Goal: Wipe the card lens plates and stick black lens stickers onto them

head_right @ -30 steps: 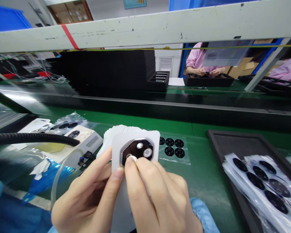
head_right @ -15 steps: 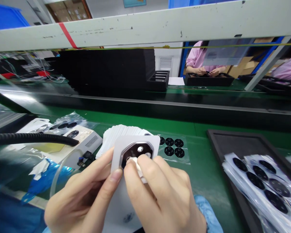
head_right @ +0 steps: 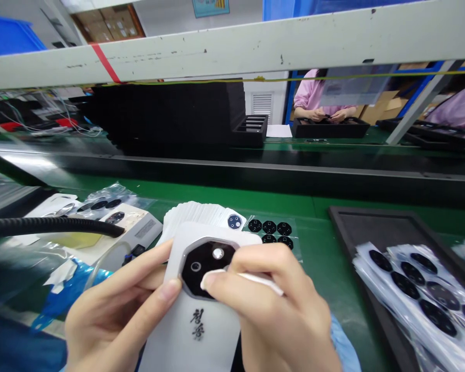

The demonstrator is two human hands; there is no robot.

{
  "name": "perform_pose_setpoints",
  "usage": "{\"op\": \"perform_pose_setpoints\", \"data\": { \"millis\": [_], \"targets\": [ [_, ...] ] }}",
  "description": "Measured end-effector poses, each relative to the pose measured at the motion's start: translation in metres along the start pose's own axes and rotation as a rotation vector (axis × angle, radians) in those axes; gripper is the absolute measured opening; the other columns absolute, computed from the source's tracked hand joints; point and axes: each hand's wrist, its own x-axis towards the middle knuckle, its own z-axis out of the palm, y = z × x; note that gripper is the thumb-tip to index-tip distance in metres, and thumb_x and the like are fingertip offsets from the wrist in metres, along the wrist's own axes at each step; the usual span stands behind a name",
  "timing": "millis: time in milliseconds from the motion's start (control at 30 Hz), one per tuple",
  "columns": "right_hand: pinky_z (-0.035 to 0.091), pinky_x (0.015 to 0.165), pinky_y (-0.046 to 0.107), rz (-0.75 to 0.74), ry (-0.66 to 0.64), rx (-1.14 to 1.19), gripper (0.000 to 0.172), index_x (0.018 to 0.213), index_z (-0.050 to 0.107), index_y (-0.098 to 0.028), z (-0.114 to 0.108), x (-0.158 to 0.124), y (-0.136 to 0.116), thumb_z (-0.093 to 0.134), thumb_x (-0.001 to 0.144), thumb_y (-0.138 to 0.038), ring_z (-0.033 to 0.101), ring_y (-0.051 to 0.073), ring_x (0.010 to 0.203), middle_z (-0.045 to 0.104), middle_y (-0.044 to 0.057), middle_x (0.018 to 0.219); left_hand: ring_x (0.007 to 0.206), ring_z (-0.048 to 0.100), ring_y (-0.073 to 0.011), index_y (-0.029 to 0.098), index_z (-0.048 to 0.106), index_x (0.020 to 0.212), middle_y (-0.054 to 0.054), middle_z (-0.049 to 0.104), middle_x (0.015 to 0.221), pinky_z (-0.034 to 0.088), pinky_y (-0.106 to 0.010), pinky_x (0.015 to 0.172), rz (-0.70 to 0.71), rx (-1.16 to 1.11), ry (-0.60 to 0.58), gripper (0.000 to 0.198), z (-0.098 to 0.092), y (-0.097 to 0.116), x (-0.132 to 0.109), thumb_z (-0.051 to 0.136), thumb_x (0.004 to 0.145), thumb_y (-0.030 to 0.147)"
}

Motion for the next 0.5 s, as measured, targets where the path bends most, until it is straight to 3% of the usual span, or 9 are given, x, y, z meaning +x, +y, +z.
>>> {"op": "perform_pose_setpoints", "data": {
  "millis": [100, 200, 267, 333, 500],
  "targets": [
    [0.048, 0.039, 0.020, 0.088, 0.120, 0.171, 0.026, 0.091, 0.064, -0.025, 0.005, 0.003, -0.002, 0.064, 0.075, -0.005, 0.056, 0.009, 0.051, 0.060, -0.001, 0.077, 0.045, 0.058, -0.0093, 0.027, 0.075, 0.100, 0.003, 0.065, 0.051, 0.046, -0.013, 0.041, -0.044, -0.119, -0.079, 0.027, 0.000, 0.003, 0.005, 0.070, 0.074, 0.025],
    [0.045, 0.040, 0.023, 0.305, 0.364, 0.232, 0.012, 0.081, 0.066, -0.024, 0.021, 0.000, -0.012, 0.062, 0.081, -0.012, 0.053, 0.010, 0.053, 0.056, -0.001, 0.072, 0.043, 0.056, -0.0074, 0.028, 0.074, 0.101, 0.003, 0.065, 0.050, 0.043, -0.010, 0.040, -0.094, -0.185, -0.118, 0.027, 0.001, 0.005, 0.007, 0.070, 0.075, 0.026],
    [0.045, 0.042, 0.025, 0.366, 0.439, 0.248, 0.008, 0.077, 0.066, -0.024, 0.029, -0.002, -0.017, 0.063, 0.083, -0.021, 0.052, 0.011, 0.056, 0.055, -0.001, 0.069, 0.043, 0.055, -0.0067, 0.030, 0.074, 0.101, 0.004, 0.065, 0.051, 0.042, -0.009, 0.040, -0.123, -0.214, -0.136, 0.027, 0.002, 0.006, 0.007, 0.069, 0.075, 0.026],
    [0.045, 0.042, 0.026, 0.381, 0.456, 0.246, 0.007, 0.076, 0.067, -0.025, 0.031, -0.005, -0.019, 0.065, 0.083, -0.028, 0.052, 0.012, 0.056, 0.055, -0.001, 0.069, 0.043, 0.056, -0.0075, 0.030, 0.074, 0.101, 0.003, 0.066, 0.052, 0.044, -0.010, 0.040, -0.140, -0.232, -0.147, 0.027, 0.002, 0.007, 0.007, 0.069, 0.076, 0.026],
    [0.046, 0.041, 0.022, 0.321, 0.306, 0.205, 0.004, 0.083, 0.066, -0.026, 0.020, -0.006, -0.013, 0.062, 0.085, -0.026, 0.053, 0.009, 0.054, 0.057, -0.002, 0.074, 0.043, 0.057, -0.0090, 0.029, 0.074, 0.101, 0.003, 0.066, 0.052, 0.045, -0.012, 0.039, -0.153, -0.251, -0.156, 0.026, 0.002, 0.007, 0.007, 0.068, 0.076, 0.026]
  ]
}}
